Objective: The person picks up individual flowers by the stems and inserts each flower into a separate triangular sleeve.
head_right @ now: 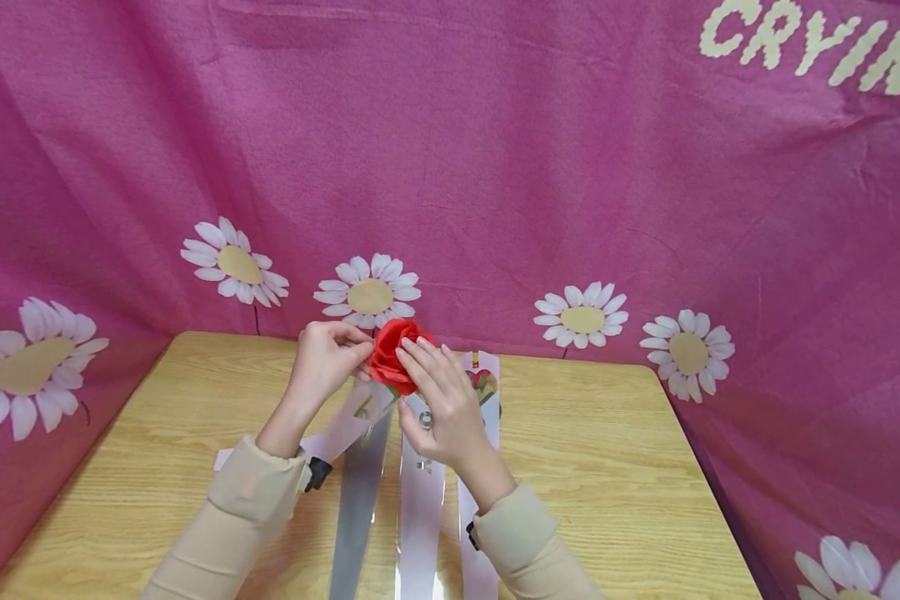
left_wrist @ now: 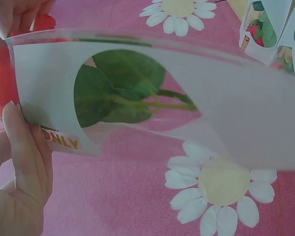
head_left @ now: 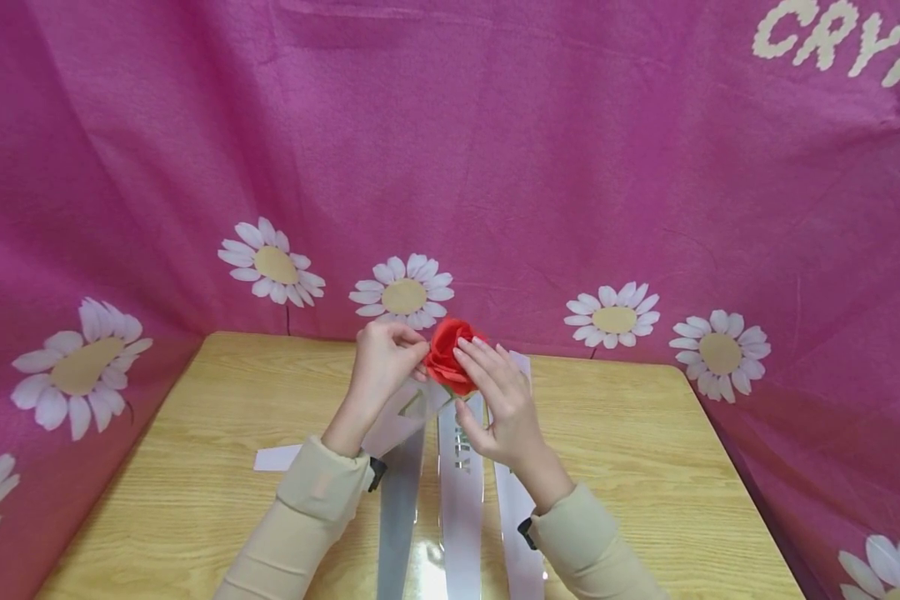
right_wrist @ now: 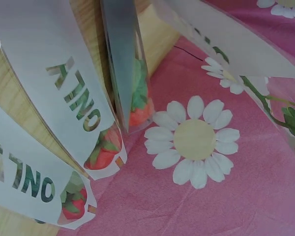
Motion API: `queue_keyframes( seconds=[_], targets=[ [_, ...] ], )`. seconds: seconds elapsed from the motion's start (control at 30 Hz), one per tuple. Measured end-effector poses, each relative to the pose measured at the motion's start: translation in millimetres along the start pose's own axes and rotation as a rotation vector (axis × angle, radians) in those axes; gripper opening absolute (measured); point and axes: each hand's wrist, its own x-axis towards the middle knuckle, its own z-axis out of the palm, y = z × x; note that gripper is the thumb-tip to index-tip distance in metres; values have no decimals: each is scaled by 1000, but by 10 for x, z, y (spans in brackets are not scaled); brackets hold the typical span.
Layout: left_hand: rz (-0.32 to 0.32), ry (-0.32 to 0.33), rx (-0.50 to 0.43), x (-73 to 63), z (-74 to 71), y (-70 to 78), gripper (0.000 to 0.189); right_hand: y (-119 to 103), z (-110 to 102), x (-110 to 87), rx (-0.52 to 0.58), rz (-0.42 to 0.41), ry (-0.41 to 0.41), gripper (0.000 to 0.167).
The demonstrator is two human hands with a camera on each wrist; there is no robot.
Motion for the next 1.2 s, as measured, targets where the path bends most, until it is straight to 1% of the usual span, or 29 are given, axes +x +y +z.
queue_keyframes(
  seconds=[0.23, 0.43, 0.7, 0.87, 1.1, 1.2],
  targets=[
    [-20, -10, -14, -22, 23, 21, 12, -23, 31, -65, 39, 15, -25, 46],
    [4, -12, -46, -41, 26, 38, 11, -47, 81, -109, 74, 35, -37, 47],
    [64, -16, -19, -72, 38, 52, 10, -74, 146, -147, 70, 52, -32, 44],
    [59, -19, -19, -80, 51, 50, 10, -83, 165, -154, 69, 51, -29, 40],
    [77, -25, -33, -84, 68, 49, 8, -85, 164, -143, 95, 53, -25, 34],
    [69, -28, -34, -86, 77, 51, 7, -82, 163, -145, 102, 58, -24, 31]
  ],
)
